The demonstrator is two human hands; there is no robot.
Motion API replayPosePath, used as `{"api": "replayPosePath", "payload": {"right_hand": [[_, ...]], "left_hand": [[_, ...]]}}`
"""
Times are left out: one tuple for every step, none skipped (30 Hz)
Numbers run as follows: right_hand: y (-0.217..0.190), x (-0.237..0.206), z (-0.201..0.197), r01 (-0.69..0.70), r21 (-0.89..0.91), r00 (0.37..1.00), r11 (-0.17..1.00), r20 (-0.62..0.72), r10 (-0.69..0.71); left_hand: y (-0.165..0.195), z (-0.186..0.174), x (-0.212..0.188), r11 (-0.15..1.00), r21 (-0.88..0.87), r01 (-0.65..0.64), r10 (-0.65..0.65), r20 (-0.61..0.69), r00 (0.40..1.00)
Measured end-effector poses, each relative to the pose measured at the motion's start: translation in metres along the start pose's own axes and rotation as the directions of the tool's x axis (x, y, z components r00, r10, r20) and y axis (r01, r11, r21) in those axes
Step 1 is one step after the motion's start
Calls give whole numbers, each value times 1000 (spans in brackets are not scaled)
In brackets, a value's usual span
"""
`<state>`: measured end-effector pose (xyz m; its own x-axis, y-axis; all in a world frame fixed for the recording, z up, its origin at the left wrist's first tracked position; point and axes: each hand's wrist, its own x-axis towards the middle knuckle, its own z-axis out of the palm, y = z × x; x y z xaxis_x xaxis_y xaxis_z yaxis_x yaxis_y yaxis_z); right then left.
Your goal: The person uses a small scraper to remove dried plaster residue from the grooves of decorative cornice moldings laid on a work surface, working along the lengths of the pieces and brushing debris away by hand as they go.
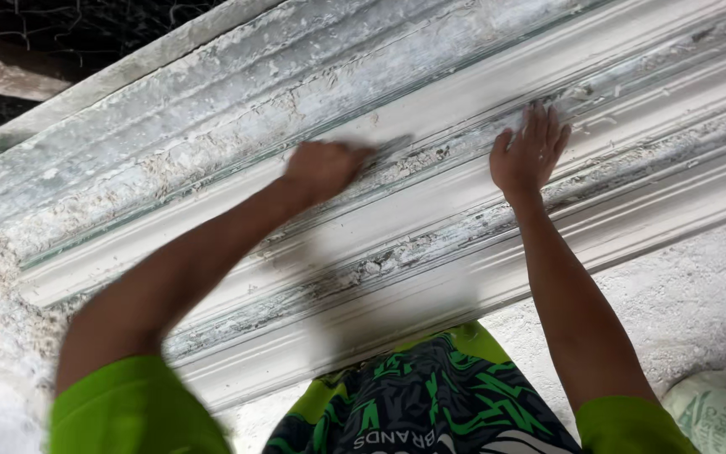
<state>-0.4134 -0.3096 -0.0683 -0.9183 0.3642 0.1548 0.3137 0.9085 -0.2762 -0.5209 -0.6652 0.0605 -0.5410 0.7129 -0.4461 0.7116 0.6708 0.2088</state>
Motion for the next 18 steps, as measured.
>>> {"api": "replayPosePath", "payload": {"right_hand": [[0, -1, 0, 6, 7, 1000, 1000, -15, -6], [0, -1, -1, 10, 8, 999, 1000, -35, -10], [1, -2, -3, 19, 8, 999, 1000, -50, -18], [0, -2, -4, 18, 13, 999, 1000, -51, -18], [1, -2, -5, 24, 19, 998, 1000, -56, -23], [0, -3, -4, 31, 27, 998, 999, -64, -29], [0, -2, -4, 27, 11, 998, 1000, -56, -27], [0, -3, -3, 22, -10, 999, 1000, -41, -23], [0, -2, -2, 22, -31, 999, 999, -25, -22], [-1, -2, -1, 22, -34, 999, 999, -34, -23], [-2, -1, 0, 21, -40, 998, 999, -51, -23], [-2, -1, 0, 20, -50, 998, 999, -62, -23], [-4, 0, 0, 16, -48, 998, 999, -53, -19], [-4, 1, -1, 13, -50, 999, 999, -44, -15], [-6, 2, -4, 13, -50, 999, 999, -40, -15], [-6, 3, -5, 17, -37, 999, 999, -34, -19], [-5, 4, -7, 16, -25, 999, 1000, -36, -17], [-6, 5, -9, 11, -20, 999, 1000, -40, -12]], "left_hand": [[7, -1, 17, 1000, 7, -31, 31, -69, 997], [14, -2, 28, 998, 15, -66, 68, -141, 988], [17, -2, 33, 996, 35, -88, 91, -124, 988], [16, -3, 30, 994, 56, -99, 104, -101, 989], [12, -6, 19, 991, 78, -106, 112, -84, 990], [4, -9, 5, 992, 93, -85, 90, -48, 995], [-3, -11, -11, 992, 106, -68, 69, -5, 998], [-10, -13, -26, 995, 102, -20, 11, 86, 996], [-14, -15, -37, 994, 100, 32, -49, 175, 983], [-14, -17, -39, 995, 90, 49, -64, 173, 983], [-9, -18, -32, 995, 82, 62, -75, 164, 984], [-2, -19, -22, 995, 69, 74, -84, 159, 984], [11, -18, 1, 998, 30, 56, -59, 132, 990], [30, -17, 37, 999, -13, 37, -35, 102, 994], [47, -18, 67, 999, 39, -6, 8, -55, 998], [60, -17, 92, 998, 3, -61, 60, -214, 975], [69, -16, 109, 992, -16, -127, 113, -369, 922], [72, -15, 118, 990, -19, -143, 128, -346, 930]]}}
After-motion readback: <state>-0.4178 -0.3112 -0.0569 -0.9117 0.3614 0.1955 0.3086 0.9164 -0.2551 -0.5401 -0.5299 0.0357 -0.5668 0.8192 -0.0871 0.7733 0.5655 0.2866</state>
